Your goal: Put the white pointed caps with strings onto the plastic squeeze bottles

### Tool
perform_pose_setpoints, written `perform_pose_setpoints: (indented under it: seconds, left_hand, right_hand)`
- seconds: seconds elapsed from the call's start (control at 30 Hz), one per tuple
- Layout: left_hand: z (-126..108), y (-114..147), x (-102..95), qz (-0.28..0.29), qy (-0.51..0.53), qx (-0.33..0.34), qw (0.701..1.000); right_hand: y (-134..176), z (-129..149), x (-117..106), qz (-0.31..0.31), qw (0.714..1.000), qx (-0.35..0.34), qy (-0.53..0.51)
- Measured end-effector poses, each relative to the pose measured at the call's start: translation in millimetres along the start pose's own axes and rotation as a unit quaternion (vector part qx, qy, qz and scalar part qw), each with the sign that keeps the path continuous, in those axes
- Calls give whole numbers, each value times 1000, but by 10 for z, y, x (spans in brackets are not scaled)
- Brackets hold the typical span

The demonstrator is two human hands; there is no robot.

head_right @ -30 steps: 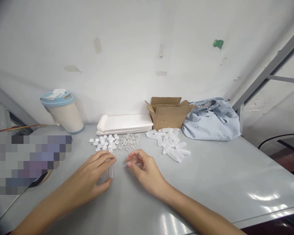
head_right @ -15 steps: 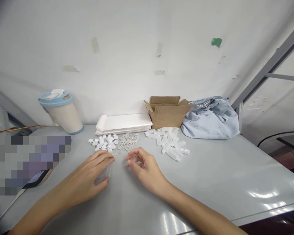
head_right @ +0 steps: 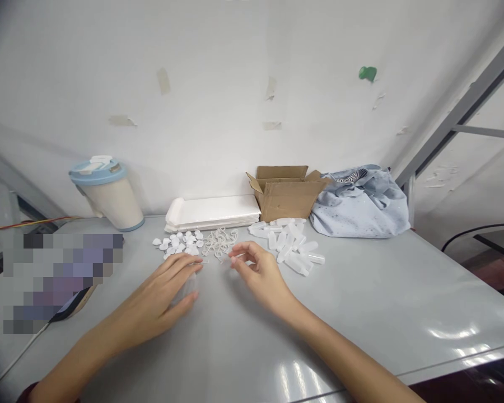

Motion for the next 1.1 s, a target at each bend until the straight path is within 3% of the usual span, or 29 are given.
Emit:
perform_pose_setpoints:
  seconds: [0.13, 0.23, 0.37, 0.57, 0.97, 1.1]
  left_hand:
    - [-18, -145, 59, 17, -35, -5, 999]
    - [-54, -297, 71, 30, -66, 3, 997]
    - [-106, -501, 46, 35, -87, 12, 996]
    - [-135, -612, 69, 38, -79, 19, 996]
    - [-13, -414, -22, 0, -13, 20, 1000]
    - [-17, -357, 27, 10, -5, 14, 1000]
  right_hand:
    - [-122, 35, -221, -73, 985, -73, 137]
    - [-231, 30, -380, -119, 947, -118, 275]
    - [-354, -56, -523, -135, 894, -109, 414]
    - [-404, -153, -524, -130, 857, -93, 490]
    - [-438, -232, -522, -168, 788, -35, 591]
    - [-426, -232, -496, -170, 772, -20, 613]
Point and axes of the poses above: each hand's wrist, its own y-axis away from the middle knuckle, its own x-axis out of the palm, z = x × y, the point moved 7 cm from there along -y, towards the middle knuckle, and after that the axes turned 14 degrees about x, right-handed, at the moved point
